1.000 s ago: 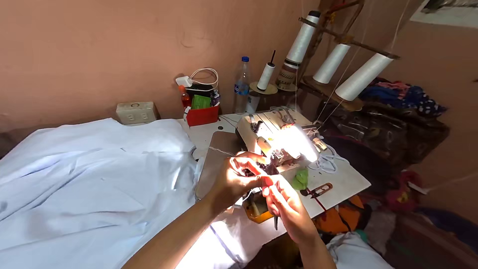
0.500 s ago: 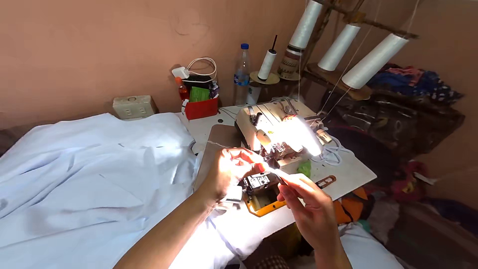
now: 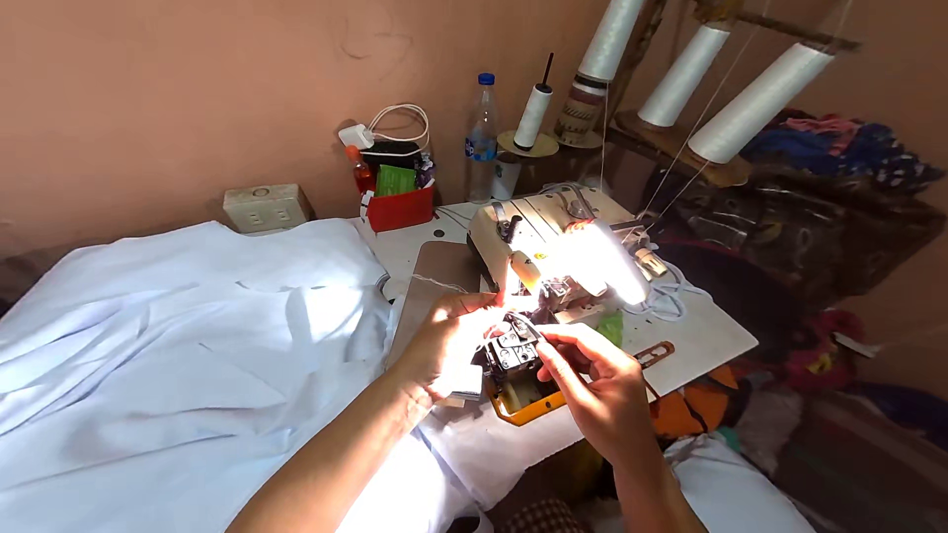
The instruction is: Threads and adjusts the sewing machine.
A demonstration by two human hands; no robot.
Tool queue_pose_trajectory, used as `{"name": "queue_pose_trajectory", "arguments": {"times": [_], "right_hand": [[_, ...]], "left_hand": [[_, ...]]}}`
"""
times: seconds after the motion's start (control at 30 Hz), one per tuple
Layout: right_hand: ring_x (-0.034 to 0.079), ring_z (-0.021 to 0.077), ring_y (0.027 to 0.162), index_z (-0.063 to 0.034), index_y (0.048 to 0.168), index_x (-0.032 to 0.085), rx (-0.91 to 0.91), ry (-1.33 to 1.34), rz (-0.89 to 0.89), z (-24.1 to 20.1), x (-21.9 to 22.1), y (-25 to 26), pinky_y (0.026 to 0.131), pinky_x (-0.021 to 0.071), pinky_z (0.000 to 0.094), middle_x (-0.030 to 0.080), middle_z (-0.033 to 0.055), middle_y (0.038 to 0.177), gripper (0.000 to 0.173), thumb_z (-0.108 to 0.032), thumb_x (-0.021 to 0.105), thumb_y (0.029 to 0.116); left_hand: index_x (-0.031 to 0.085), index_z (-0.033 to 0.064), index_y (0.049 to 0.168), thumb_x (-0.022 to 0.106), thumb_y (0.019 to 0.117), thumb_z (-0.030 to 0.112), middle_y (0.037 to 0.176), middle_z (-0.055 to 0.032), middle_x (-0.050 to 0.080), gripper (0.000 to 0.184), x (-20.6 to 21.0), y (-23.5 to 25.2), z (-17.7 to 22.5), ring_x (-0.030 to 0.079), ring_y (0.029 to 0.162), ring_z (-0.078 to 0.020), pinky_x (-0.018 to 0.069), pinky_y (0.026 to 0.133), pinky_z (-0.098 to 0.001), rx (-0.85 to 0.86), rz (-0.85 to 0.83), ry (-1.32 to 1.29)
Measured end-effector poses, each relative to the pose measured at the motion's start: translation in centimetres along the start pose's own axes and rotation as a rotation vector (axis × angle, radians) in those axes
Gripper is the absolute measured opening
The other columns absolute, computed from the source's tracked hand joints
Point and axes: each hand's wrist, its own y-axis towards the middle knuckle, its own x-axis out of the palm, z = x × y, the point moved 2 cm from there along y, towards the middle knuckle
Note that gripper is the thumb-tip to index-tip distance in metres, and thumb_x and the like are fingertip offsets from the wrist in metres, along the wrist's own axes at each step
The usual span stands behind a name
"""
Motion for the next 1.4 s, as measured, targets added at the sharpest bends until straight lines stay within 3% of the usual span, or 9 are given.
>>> {"name": "queue_pose_trajectory", "arguments": {"times": [0.6, 0.7, 0.73, 0.83, 0.9, 1.0, 1.13, 1.23, 1.4], "right_hand": [[0.057, -0.0091, 0.061, 0.0053, 0.097, 0.073, -0.019, -0.052, -0.017, -0.5, -0.2, 0.8, 0.058, 0.0495, 0.006, 0.067, 0.0011, 0.081, 0.018, -0.009, 0.063, 0.0922], [0.055, -0.0097, 0.061, 0.0023, 0.095, 0.075, -0.04, -0.118, -0.051, -0.5, -0.6, 0.9, 0.058, 0.0476, 0.0052, 0.067, 0.0007, 0.08, 0.02, -0.012, 0.062, 0.0939], [0.054, -0.0092, 0.061, 0.0017, 0.095, 0.075, -0.055, -0.143, -0.07, -0.5, -0.7, 0.9, 0.058, 0.0472, 0.0052, 0.067, 0.0011, 0.08, 0.02, -0.013, 0.062, 0.0943], [0.057, -0.0064, 0.063, -0.0022, 0.093, 0.077, -0.13, -0.234, -0.13, -0.5, -0.8, 1.0, 0.061, 0.0479, 0.0064, 0.069, 0.002, 0.08, 0.02, -0.016, 0.062, 0.0945], [0.059, -0.0045, 0.066, -0.0043, 0.09, 0.077, -0.177, -0.27, -0.169, -0.6, -0.6, 0.9, 0.064, 0.0482, 0.0073, 0.069, 0.0019, 0.08, 0.019, -0.015, 0.061, 0.0943], [0.061, -0.0004, 0.066, -0.0068, 0.091, 0.076, -0.234, -0.381, -0.213, -0.8, -0.6, 0.7, 0.063, 0.0501, 0.01, 0.069, 0.0023, 0.079, 0.021, -0.019, 0.059, 0.0956], [0.061, 0.0049, 0.058, -0.0075, 0.104, 0.077, -0.139, -0.518, -0.224, -1.9, -3.5, 0.6, 0.054, 0.0505, 0.0212, 0.071, 0.0006, 0.074, 0.036, -0.038, 0.061, 0.0945], [0.065, -0.0053, 0.067, -0.012, 0.113, 0.072, -0.029, -0.036, -0.089, -3.3, -4.7, 0.5, 0.058, 0.0565, 0.0118, 0.072, -0.0105, 0.082, 0.023, -0.024, 0.073, 0.0923], [0.073, 0.0037, 0.083, -0.0205, 0.127, 0.069, -0.217, 0.389, -0.09, -2.3, -0.4, 1.1, 0.07, 0.0606, 0.0165, 0.077, -0.0062, 0.102, 0.03, -0.034, 0.051, 0.107]], "left_hand": [[0.069, 0.0014, 0.096, 0.045, 0.1038, -0.004, 0.092, -0.0022, 0.073, 0.027, 0.3, 0.0, 0.1, 0.069, 0.088, -0.0072, 0.0573, 0.083, -0.0231, -0.006, 0.072, 0.053], [0.072, -0.0024, 0.11, 0.058, 0.0965, -0.002, 0.1, -0.0006, 0.073, 0.019, -0.4, 0.0, 0.5, 0.068, 0.091, -0.0008, 0.0556, 0.084, -0.0169, 0.352, 0.028, 0.52], [0.074, -0.0011, 0.104, 0.063, 0.0937, 0.004, 0.099, -0.0008, 0.072, 0.016, -0.7, 0.1, 0.7, 0.067, 0.091, 0.001, 0.055, 0.082, -0.0144, 0.572, 0.017, 0.793], [0.079, 0.0143, 0.092, 0.061, 0.0936, 0.018, 0.096, -0.0021, 0.073, 0.019, -0.7, -0.4, 1.0, 0.066, 0.102, -0.0203, 0.0512, 0.086, -0.0374, 0.969, -0.065, 1.484], [0.075, 0.0136, 0.088, 0.06, 0.0926, 0.014, 0.093, -0.0037, 0.074, 0.015, -0.3, -0.7, 0.6, 0.066, 0.107, -0.0285, 0.0476, 0.089, -0.0462, 1.054, -0.209, 1.626], [0.071, 0.008, 0.081, 0.061, 0.0902, 0.008, 0.084, -0.0073, 0.071, 0.014, -0.4, -0.5, 0.0, 0.068, 0.102, -0.0291, 0.0472, 0.097, -0.0493, 1.112, -0.286, 1.641], [0.071, 0.0078, 0.084, 0.058, 0.0942, 0.007, 0.086, -0.0074, 0.07, 0.017, -1.1, 0.4, 1.6, 0.067, 0.102, -0.0282, 0.045, 0.097, -0.0492, 0.979, -0.301, 1.537], [0.071, 0.0117, 0.083, 0.053, 0.0976, 0.011, 0.085, -0.0008, 0.069, 0.023, -1.8, 1.7, 3.3, 0.062, 0.103, -0.0209, 0.04, 0.092, -0.0419, 0.917, -0.333, 1.334], [0.07, 0.0057, 0.086, 0.054, 0.0996, 0.012, 0.085, -0.0049, 0.067, 0.022, -1.1, 2.7, 4.0, 0.06, 0.099, -0.0215, 0.0426, 0.089, -0.037, 0.796, -0.571, 1.122]]}}
